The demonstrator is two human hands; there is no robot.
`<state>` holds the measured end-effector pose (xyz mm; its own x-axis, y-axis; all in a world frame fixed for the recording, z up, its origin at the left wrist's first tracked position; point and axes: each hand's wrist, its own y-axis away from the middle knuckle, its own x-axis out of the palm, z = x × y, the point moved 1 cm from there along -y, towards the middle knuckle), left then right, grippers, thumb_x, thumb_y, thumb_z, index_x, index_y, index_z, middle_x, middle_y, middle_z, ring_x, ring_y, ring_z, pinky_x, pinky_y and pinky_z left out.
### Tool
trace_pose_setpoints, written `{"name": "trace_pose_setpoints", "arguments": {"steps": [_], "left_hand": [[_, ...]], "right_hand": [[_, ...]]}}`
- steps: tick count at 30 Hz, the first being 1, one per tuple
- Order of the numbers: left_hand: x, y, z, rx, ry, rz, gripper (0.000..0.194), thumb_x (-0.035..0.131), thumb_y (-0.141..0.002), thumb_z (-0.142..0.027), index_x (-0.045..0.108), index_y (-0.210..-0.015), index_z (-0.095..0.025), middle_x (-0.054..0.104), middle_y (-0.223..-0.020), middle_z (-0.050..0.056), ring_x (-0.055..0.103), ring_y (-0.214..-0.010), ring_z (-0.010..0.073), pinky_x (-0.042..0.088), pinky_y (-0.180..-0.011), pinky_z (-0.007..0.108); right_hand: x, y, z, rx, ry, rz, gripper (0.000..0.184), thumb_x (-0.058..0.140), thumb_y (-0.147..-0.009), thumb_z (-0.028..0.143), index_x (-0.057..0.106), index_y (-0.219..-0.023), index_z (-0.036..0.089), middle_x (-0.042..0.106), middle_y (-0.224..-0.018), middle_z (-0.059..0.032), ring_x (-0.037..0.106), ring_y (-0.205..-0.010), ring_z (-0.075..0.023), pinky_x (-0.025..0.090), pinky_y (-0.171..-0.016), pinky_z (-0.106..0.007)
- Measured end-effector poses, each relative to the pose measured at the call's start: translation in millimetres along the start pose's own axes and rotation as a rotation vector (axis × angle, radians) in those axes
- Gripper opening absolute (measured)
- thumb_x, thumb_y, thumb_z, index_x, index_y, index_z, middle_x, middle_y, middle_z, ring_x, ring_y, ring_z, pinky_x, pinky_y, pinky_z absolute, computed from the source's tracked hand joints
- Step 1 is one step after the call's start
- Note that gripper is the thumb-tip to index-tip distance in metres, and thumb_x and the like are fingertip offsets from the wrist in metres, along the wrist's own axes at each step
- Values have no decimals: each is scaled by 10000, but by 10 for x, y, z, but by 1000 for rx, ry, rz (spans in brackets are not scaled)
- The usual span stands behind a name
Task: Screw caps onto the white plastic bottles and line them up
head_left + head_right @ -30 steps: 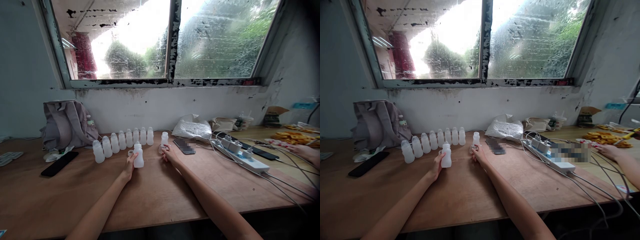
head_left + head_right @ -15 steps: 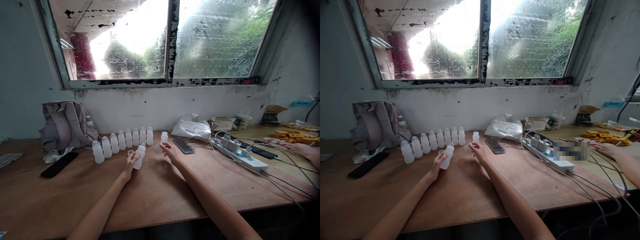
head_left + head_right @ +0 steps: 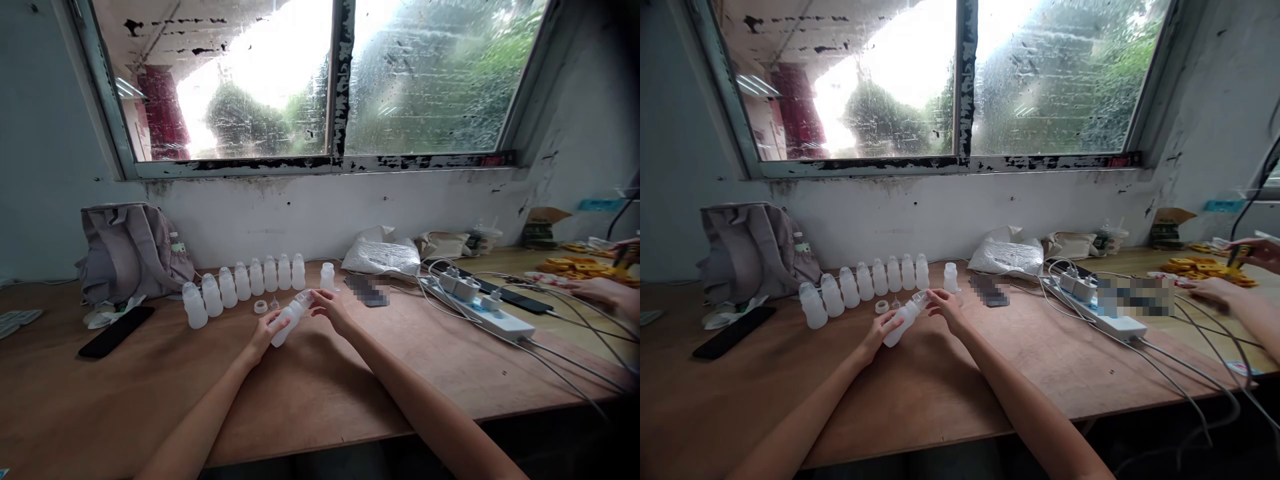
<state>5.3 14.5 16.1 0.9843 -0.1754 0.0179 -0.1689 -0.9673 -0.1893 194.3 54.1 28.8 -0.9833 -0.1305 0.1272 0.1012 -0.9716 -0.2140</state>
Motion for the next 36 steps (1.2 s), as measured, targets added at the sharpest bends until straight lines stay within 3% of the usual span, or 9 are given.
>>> {"name": "trace_pose_setpoints", "arguments": {"steps": [10,17,28,36], "left_hand": [[10,-13,30,14,-41,0,357,627,-637,-377,649,-905,-143,636,-826,75,560,-750,193,403,-605,239],[-12,25,97,124,-183,-33,369,607,-653,-398,641,-920,-147,654,-874,62,579,-808,211,439,-677,261],[-52,20,103,240,-416,-55,438,616,-644,-406,625,-991,-138,647,-884,67,582,-814,215,446,-739,290],[-30,38,22,297,-470,-92,412,601,-660,-410,621,-982,-154,637,-886,56,581,-811,199,450,-753,292]], "right_hand": [[58,39,-37,15,10,53,355,592,-659,459,591,-816,141,574,-730,-35,545,-603,-112,462,-515,-243],[91,107,-84,-7,-59,74,296,612,-656,431,549,-691,145,548,-669,-15,530,-607,-112,450,-528,-241],[73,111,-49,-14,-63,217,250,614,-671,390,563,-712,148,558,-684,-14,529,-621,-113,436,-583,-270],[100,134,-17,28,-111,234,251,592,-692,397,583,-760,155,566,-714,-13,529,-639,-104,417,-605,-256]]}}
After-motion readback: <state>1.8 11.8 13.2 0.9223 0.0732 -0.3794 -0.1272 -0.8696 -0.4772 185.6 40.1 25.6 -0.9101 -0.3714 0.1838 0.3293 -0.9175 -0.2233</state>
